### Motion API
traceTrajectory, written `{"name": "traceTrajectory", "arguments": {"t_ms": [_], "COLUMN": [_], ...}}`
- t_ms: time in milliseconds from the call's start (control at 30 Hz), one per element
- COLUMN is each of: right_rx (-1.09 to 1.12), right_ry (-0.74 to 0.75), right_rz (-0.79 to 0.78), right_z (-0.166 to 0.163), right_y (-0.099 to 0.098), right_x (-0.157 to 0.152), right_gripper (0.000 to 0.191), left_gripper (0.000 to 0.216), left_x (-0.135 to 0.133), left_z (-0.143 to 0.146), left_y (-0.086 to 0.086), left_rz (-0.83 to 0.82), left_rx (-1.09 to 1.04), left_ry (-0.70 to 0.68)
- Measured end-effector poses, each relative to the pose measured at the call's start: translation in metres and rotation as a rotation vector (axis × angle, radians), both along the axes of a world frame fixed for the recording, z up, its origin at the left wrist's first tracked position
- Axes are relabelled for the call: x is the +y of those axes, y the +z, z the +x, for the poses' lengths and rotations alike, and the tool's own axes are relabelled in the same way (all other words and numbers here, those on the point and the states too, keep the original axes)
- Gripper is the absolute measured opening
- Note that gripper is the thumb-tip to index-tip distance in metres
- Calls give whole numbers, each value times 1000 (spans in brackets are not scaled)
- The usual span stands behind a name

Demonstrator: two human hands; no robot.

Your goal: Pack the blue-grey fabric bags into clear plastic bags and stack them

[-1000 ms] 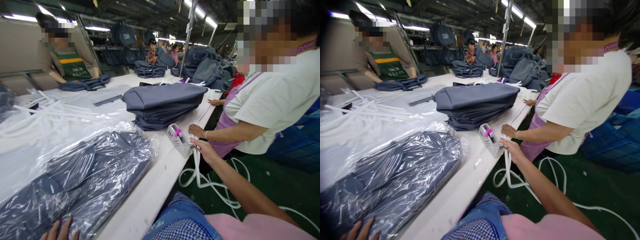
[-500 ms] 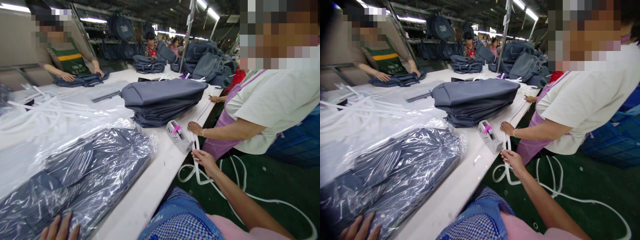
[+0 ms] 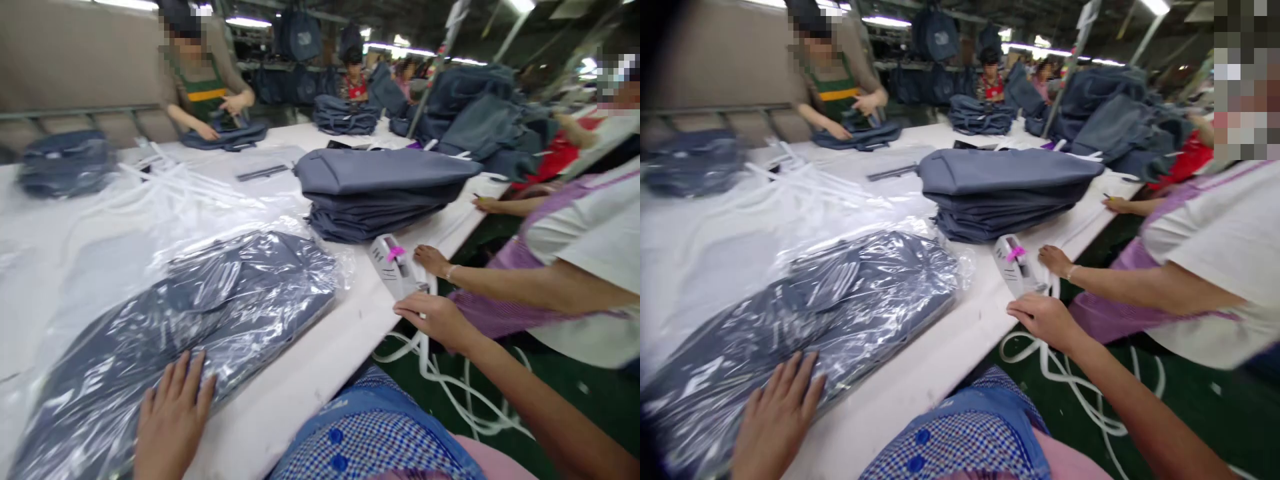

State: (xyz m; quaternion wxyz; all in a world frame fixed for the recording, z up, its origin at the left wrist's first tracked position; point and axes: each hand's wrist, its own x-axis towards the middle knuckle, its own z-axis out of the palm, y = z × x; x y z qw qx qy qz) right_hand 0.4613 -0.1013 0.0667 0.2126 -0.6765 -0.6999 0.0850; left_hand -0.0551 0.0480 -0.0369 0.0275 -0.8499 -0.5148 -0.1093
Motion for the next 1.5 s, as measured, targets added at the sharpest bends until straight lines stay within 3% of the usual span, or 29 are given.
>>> {"name": "traceTrajectory", "arguments": {"t_ms": [167,367,500,633,833,1067,1233,1300,1400,1500], "right_rx": [-21,74,102,2,-304,-569,-584,-564,-476,-221], "right_ry": [523,999,1224,1369,1404,1379,1334,1252,1086,916], "right_rz": [32,-88,-201,-297,-231,-150,-108,-64,1,45], "right_z": [-64,-189,-278,-351,-421,-455,-460,-458,-445,-418], "right_y": [31,52,48,29,0,-4,-10,-12,-8,2], "right_x": [94,202,248,278,303,302,316,330,346,333], "right_gripper": [17,19,16,16,20,23,35,42,35,27], "left_gripper": [52,49,50,49,50,50,50,50,50,50], "left_x": [-9,-15,-18,-17,-18,-18,-17,-17,-18,-18], "left_z": [28,37,40,41,42,41,39,38,38,39], "left_y": [21,28,26,24,23,18,18,19,19,19], "left_rz": [-51,-74,-48,-54,-44,-64,-74,-82,-92,-85], "left_rx": [61,-12,-85,-137,-146,-166,-188,-184,-164,-157], "left_ry": [171,231,236,240,257,246,230,228,231,233]}}
